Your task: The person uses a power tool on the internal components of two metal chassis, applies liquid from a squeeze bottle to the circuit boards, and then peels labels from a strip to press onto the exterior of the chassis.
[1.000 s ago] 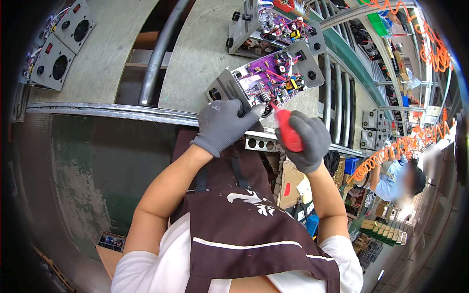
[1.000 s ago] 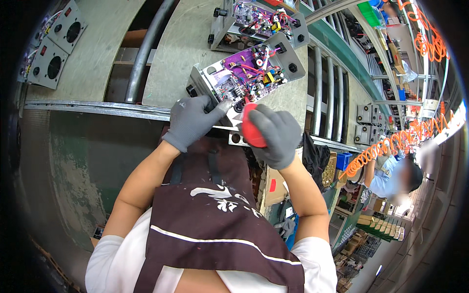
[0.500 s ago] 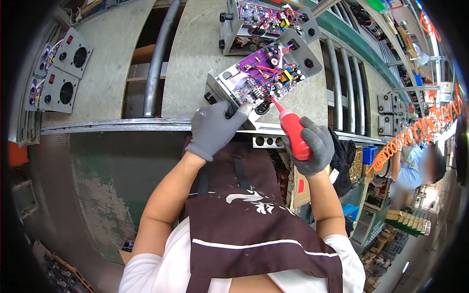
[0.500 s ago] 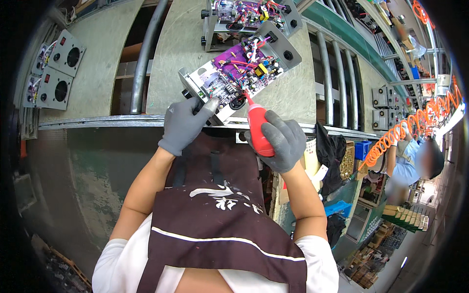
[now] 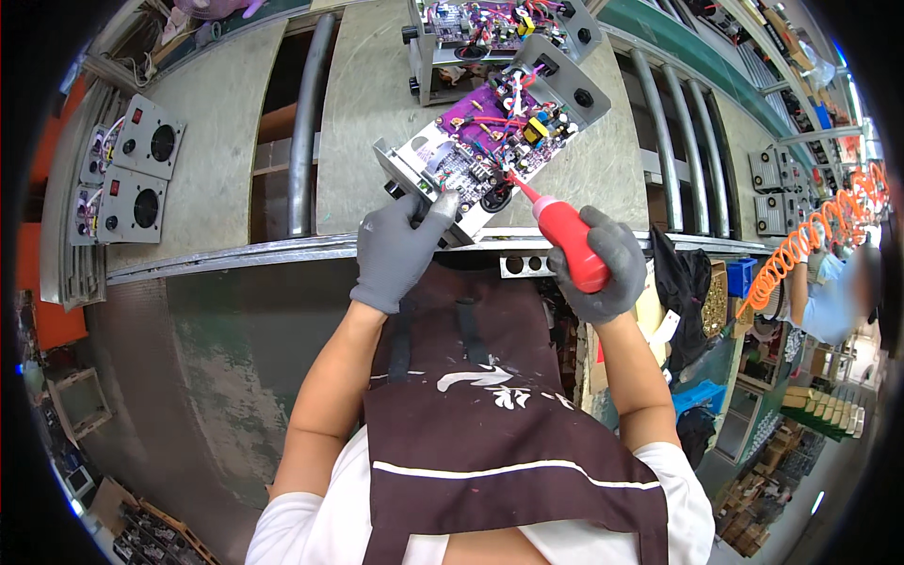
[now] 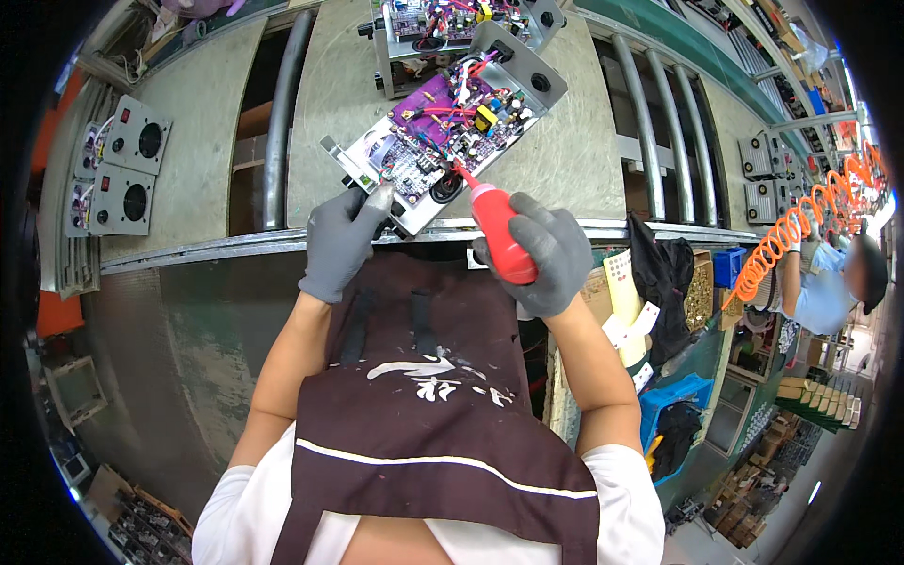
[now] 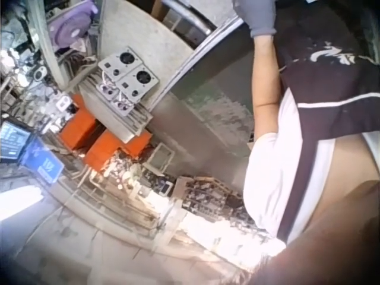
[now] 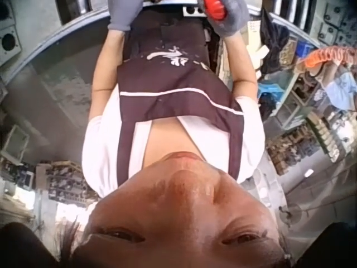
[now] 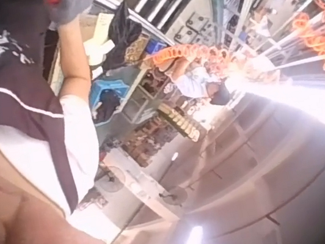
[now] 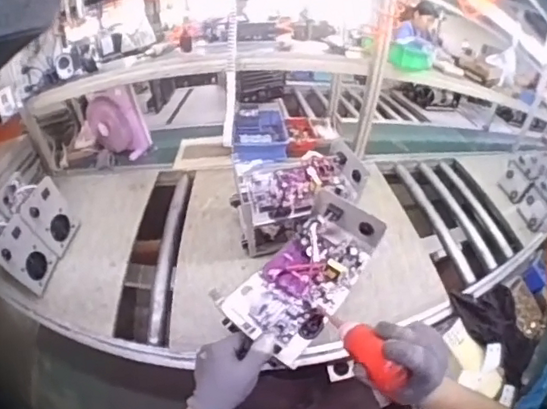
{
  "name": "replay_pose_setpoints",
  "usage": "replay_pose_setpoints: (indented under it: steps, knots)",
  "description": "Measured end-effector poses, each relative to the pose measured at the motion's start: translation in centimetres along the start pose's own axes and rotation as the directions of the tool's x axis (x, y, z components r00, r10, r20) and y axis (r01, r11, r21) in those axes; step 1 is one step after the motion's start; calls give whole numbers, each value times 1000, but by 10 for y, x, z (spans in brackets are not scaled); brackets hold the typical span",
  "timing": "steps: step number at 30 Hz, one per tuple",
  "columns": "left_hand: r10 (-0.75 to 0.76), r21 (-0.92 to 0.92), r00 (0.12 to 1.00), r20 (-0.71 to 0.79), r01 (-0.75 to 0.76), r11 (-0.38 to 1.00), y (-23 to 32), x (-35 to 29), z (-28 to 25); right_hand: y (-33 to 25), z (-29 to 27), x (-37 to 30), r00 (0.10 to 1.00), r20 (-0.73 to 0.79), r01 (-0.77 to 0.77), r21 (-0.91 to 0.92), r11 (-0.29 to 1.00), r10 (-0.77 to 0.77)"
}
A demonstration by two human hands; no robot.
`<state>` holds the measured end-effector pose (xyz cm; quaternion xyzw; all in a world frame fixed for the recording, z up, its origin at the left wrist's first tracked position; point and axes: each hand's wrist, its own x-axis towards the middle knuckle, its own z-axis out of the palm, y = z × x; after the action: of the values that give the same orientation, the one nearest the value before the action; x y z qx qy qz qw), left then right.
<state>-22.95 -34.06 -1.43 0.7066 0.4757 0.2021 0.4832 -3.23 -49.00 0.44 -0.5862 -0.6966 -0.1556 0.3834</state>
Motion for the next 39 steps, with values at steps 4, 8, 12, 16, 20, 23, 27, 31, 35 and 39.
replay_pose_setpoints:
  steps: [4, 8, 12, 16, 20, 23, 27, 31, 35, 39]
  knots:
    - [-48, 1, 999, -4, 48, 999, -3, -3, 6, 5, -1, -6, 995, -63, -76, 50, 996, 79]
    - [2, 7, 986, -166, -1, 1000, -7, -18, 25, 7, 0, -9, 991, -37, -118, 156, 981, 125]
    - [187, 2, 957, -221, -191, 982, 3, -35, 40, 5, -3, 2, 996, 70, -75, 172, 982, 63]
    - [352, 211, 913, -207, -309, 927, -4, -19, 45, 5, -12, 1, 988, 139, -77, 118, 990, 61]
    - [334, 283, 914, -231, -265, 922, 3, -16, 49, 15, -12, -12, 969, -94, -210, 158, 965, 227]
    - [317, 301, 913, -255, -236, 924, 6, -15, 50, 8, 0, -19, 653, -273, -414, 652, 635, 706]
    - [381, 392, 896, -229, -274, 878, 7, -7, 41, 15, 5, -22, 547, -17, -427, 854, 297, 837]
    - [364, 329, 909, -200, -288, 899, 1, -2, 43, 10, 33, -12, 725, 7, -427, 788, 442, 688]
    - [358, 295, 913, -198, -292, 910, -3, -4, 43, 19, 52, 0, 762, -50, -432, 703, 564, 646]
    - [362, 277, 910, -204, -301, 912, -6, -2, 45, 27, 62, 10, 765, -10, -462, 689, 558, 644]
